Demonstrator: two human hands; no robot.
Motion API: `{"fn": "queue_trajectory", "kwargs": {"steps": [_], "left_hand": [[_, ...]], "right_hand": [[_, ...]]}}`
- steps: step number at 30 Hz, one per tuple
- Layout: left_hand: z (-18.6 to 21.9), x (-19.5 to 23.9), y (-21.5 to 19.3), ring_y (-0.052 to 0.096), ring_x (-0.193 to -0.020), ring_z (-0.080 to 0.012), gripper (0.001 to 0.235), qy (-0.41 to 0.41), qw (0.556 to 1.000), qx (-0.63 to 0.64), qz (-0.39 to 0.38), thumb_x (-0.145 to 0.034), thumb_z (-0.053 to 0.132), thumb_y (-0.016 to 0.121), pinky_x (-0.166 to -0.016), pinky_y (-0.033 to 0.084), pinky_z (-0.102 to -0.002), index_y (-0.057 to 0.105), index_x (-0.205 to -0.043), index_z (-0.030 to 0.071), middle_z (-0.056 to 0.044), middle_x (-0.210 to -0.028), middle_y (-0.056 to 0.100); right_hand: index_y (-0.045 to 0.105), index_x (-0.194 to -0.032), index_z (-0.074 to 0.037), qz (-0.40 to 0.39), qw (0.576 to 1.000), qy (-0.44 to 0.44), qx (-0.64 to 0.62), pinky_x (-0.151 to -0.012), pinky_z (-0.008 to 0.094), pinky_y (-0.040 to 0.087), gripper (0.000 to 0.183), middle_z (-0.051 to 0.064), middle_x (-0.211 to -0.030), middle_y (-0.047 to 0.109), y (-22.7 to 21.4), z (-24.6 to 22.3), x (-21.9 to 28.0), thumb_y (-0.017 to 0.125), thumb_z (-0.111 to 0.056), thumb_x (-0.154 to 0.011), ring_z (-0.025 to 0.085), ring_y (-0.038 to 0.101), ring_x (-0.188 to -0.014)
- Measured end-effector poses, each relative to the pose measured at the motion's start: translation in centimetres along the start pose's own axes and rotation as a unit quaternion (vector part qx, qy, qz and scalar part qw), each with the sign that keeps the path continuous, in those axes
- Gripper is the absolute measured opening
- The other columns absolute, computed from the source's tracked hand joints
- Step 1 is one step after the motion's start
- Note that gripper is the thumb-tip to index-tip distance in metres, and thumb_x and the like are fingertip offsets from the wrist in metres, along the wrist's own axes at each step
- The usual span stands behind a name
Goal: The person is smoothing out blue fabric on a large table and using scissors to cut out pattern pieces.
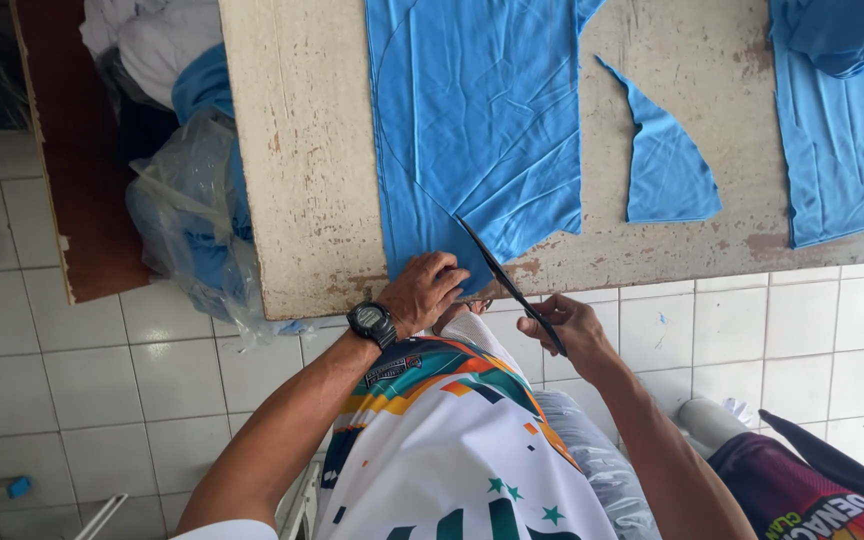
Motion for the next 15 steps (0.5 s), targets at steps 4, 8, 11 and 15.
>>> {"fn": "queue_trajectory", "kwargs": {"steps": [4, 8, 11, 15], "left_hand": [[-0.6, 0.7, 1.2, 0.063, -0.099, -0.0226, 0.027, -0.005, 1.0, 0.01, 0.011, -0.11, 0.033, 0.066, -0.085, 0.052, -0.041, 0.061, -0.13, 0.017, -0.003, -0.118, 0.05], [-0.9, 0.6, 1.6, 0.062, -0.1, -0.0232, 0.028, 0.001, 1.0, 0.019, 0.02, -0.11, 0.034, 0.065, -0.085, 0.051, -0.041, 0.061, -0.131, 0.017, -0.003, -0.119, 0.05], [-1.0, 0.6, 1.5, 0.062, -0.101, -0.0237, 0.027, 0.002, 1.0, 0.019, 0.022, -0.111, 0.034, 0.062, -0.085, 0.05, -0.041, 0.062, -0.131, 0.016, -0.003, -0.118, 0.05], [-0.9, 0.9, 2.1, 0.063, -0.102, -0.025, 0.028, 0.002, 1.0, 0.01, 0.021, -0.109, 0.031, 0.066, -0.087, 0.051, -0.041, 0.062, -0.133, 0.017, -0.004, -0.12, 0.051]], "right_hand": [[0.075, -0.104, 0.011, -0.008, 1.0, 0.009, 0.001, -0.046, 0.029, 0.044, 0.052, 0.012, -0.057, 0.062, -0.6, 0.2, -0.7, 0.105, -0.019, -0.074, 0.016, 0.055, -0.044], [0.075, -0.109, 0.013, -0.029, 0.998, 0.017, 0.05, -0.049, 0.031, 0.045, 0.056, 0.012, -0.058, 0.064, -0.8, -3.4, 0.1, 0.103, -0.024, -0.078, 0.018, 0.058, -0.047], [0.076, -0.112, 0.012, -0.04, 0.997, 0.012, 0.072, -0.051, 0.031, 0.048, 0.062, 0.012, -0.059, 0.065, 0.2, -5.8, -0.2, 0.103, -0.032, -0.078, 0.018, 0.06, -0.049], [0.075, -0.108, 0.014, -0.024, 0.996, 0.0, 0.086, -0.047, 0.028, 0.044, 0.054, 0.01, -0.056, 0.063, 0.2, -4.6, -1.4, 0.105, -0.018, -0.075, 0.016, 0.056, -0.045]]}}
Point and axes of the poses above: each hand's wrist, its own x-axis away from the middle knuckle, its own y-axis out of the palm, z = x × y, the point moved 5 cm from there along -x, towards the middle knuckle
